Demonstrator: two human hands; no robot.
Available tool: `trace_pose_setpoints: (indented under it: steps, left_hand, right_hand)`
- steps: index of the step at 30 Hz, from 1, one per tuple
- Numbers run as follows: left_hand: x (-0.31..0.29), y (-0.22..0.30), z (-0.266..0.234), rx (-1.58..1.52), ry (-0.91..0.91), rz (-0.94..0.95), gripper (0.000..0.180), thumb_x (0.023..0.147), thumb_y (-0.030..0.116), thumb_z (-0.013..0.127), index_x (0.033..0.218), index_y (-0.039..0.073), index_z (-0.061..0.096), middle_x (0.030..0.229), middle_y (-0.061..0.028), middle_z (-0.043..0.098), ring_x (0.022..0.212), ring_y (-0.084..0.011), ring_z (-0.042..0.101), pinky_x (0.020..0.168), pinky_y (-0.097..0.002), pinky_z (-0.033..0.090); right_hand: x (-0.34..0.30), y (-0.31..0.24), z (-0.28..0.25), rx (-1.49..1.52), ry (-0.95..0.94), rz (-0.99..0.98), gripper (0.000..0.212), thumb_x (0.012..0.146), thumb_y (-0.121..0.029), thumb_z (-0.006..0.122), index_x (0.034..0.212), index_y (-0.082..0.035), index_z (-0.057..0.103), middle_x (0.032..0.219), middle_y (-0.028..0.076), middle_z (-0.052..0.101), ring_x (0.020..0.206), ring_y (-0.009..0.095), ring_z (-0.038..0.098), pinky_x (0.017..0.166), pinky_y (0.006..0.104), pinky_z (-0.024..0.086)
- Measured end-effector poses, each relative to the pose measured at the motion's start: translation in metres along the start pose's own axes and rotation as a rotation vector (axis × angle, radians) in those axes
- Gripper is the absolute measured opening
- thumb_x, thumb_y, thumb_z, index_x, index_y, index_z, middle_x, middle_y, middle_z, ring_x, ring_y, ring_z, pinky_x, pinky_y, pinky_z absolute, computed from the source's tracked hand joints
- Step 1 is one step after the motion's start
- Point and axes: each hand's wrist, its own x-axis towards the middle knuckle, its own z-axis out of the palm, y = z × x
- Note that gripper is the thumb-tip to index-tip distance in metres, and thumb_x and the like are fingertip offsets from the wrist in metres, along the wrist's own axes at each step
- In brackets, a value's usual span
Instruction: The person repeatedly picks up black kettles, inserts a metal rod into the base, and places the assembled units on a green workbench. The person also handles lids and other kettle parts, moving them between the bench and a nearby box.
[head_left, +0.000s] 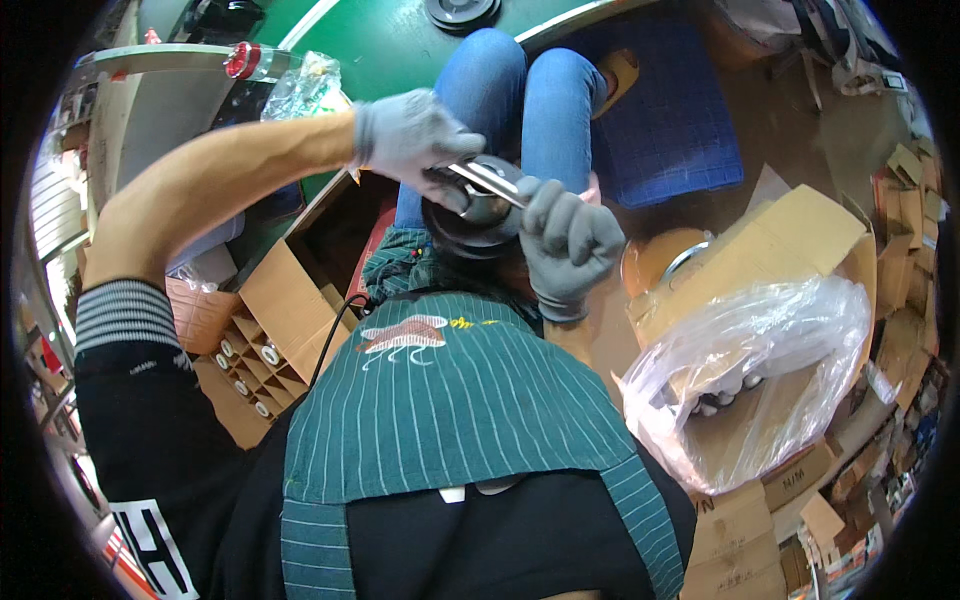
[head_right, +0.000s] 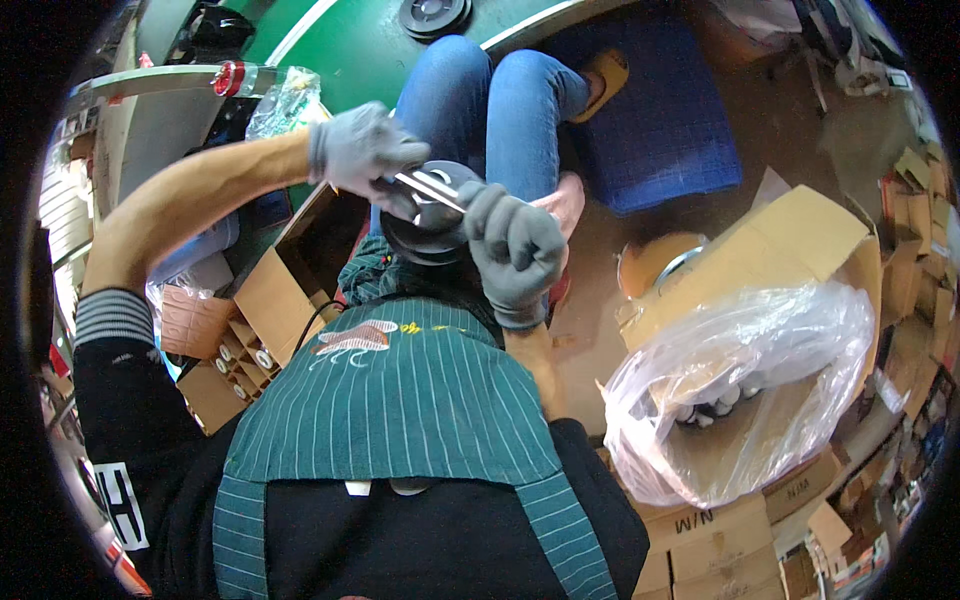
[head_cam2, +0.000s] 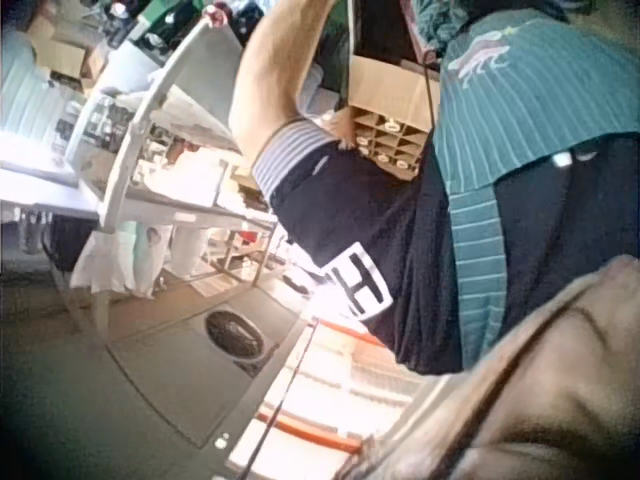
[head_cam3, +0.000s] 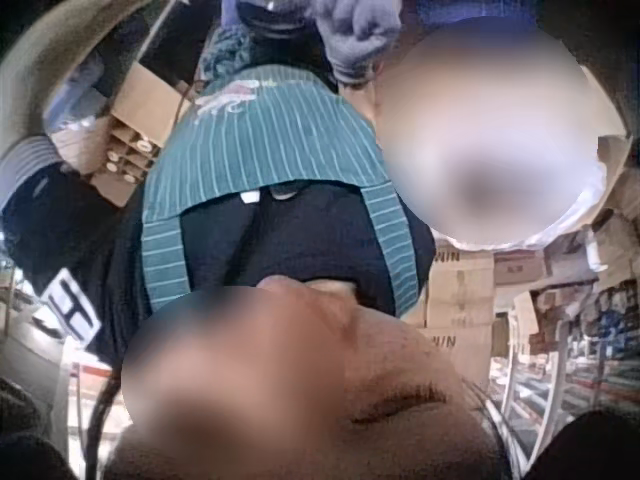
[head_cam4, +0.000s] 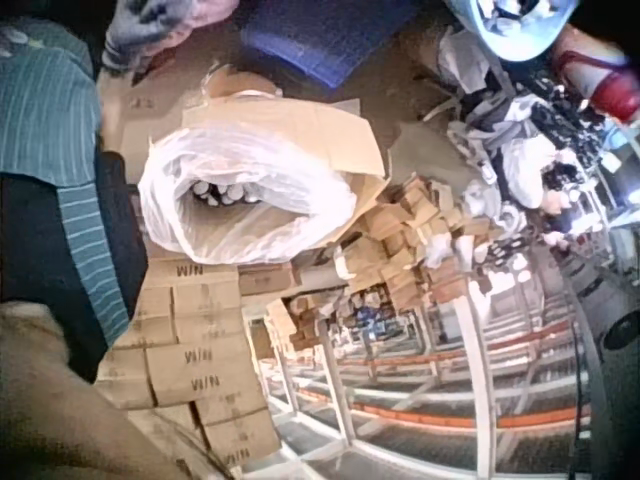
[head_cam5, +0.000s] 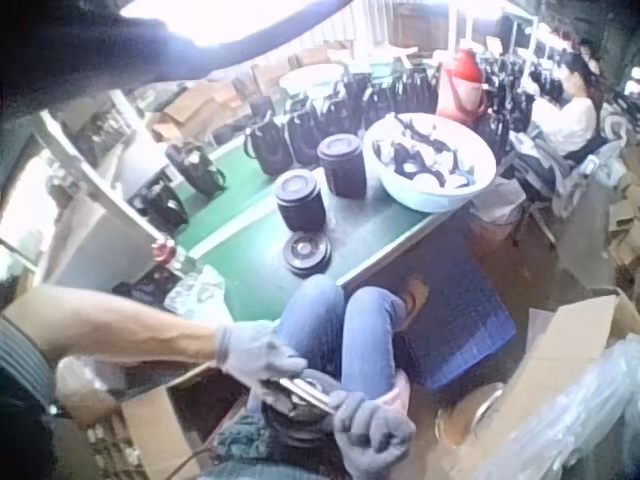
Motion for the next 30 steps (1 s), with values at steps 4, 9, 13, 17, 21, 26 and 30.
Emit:
trace_pose_setpoints:
  steps: [4,9,13,17,21,26,30]
  left_hand:
    - [0.021,-0.025,0.008,-0.024,0.077,0.198,0.063,0.085,0.068,0.080,0.097,0.009,0.059,0.076,-0.0086,0.063,0.067,-0.0331,0.068,0.063,-0.0429,0.053]
    - [0.007,-0.007,-0.011,-0.088,0.188,-0.111,0.061,0.084,0.067,0.081,0.090,0.010,0.060,0.071,-0.0120,0.061,0.067,-0.0358,0.066,0.064,-0.0435,0.052]
    - [-0.032,0.008,0.022,-0.368,0.655,-0.454,0.032,0.088,0.033,0.092,0.097,0.007,0.075,0.067,-0.0018,0.056,0.061,-0.0097,0.054,0.057,-0.0299,0.046]
    - [-0.049,-0.040,0.070,-0.770,0.965,-1.166,0.037,0.099,0.039,0.080,0.098,0.002,0.075,0.074,-0.0006,0.066,0.067,-0.0074,0.062,0.061,-0.0271,0.048]
    - [-0.056,-0.103,0.103,-0.474,0.838,-1.462,0.055,0.100,0.058,0.065,0.101,0.004,0.076,0.091,-0.0206,0.077,0.088,-0.0360,0.076,0.085,-0.0449,0.056]
    - [-0.054,-0.119,0.116,-0.352,0.671,-1.480,0.062,0.098,0.063,0.060,0.110,0.005,0.077,0.100,-0.0266,0.078,0.103,-0.0460,0.075,0.093,-0.0531,0.056]
    - [-0.060,-0.095,0.096,-0.210,0.715,-1.340,0.060,0.100,0.054,0.064,0.129,0.002,0.070,0.126,-0.0263,0.073,0.115,-0.0450,0.071,0.098,-0.0509,0.055]
  right_hand:
    - [-0.006,-0.003,0.011,-0.208,-0.033,-0.122,0.048,0.114,-0.022,0.033,0.066,-0.016,0.035,0.062,0.003,0.032,0.068,0.021,0.037,0.100,0.0457,0.045]
    - [0.021,-0.018,-0.013,-0.220,-0.006,0.096,0.039,0.116,-0.036,0.041,0.103,-0.005,0.061,0.091,0.011,0.059,0.092,0.029,0.058,0.119,0.0530,0.041]
    - [0.006,-0.033,-0.013,-0.904,0.062,0.510,0.101,0.091,-0.032,0.082,0.171,-0.004,0.028,0.170,0.021,0.039,0.154,0.035,0.042,0.131,0.0472,0.028]
    - [-0.007,-0.032,0.015,-1.557,-0.245,0.518,0.115,0.066,-0.033,0.101,0.162,-0.006,0.044,0.171,0.026,0.035,0.157,0.038,0.041,0.128,0.0464,0.034]
    - [-0.023,-0.039,0.038,-1.574,-0.327,0.363,0.119,0.053,-0.034,0.107,0.155,-0.005,0.054,0.169,0.029,0.038,0.153,0.044,0.046,0.122,0.0485,0.044]
    - [-0.061,-0.044,0.049,-1.501,-0.377,0.160,0.099,0.061,-0.042,0.103,0.145,-0.004,0.066,0.163,0.029,0.047,0.151,0.048,0.047,0.124,0.0511,0.043]
    - [-0.046,-0.051,0.053,-1.534,-0.452,0.035,0.103,0.062,-0.042,0.104,0.147,-0.002,0.063,0.161,0.030,0.048,0.149,0.052,0.049,0.123,0.0536,0.043]
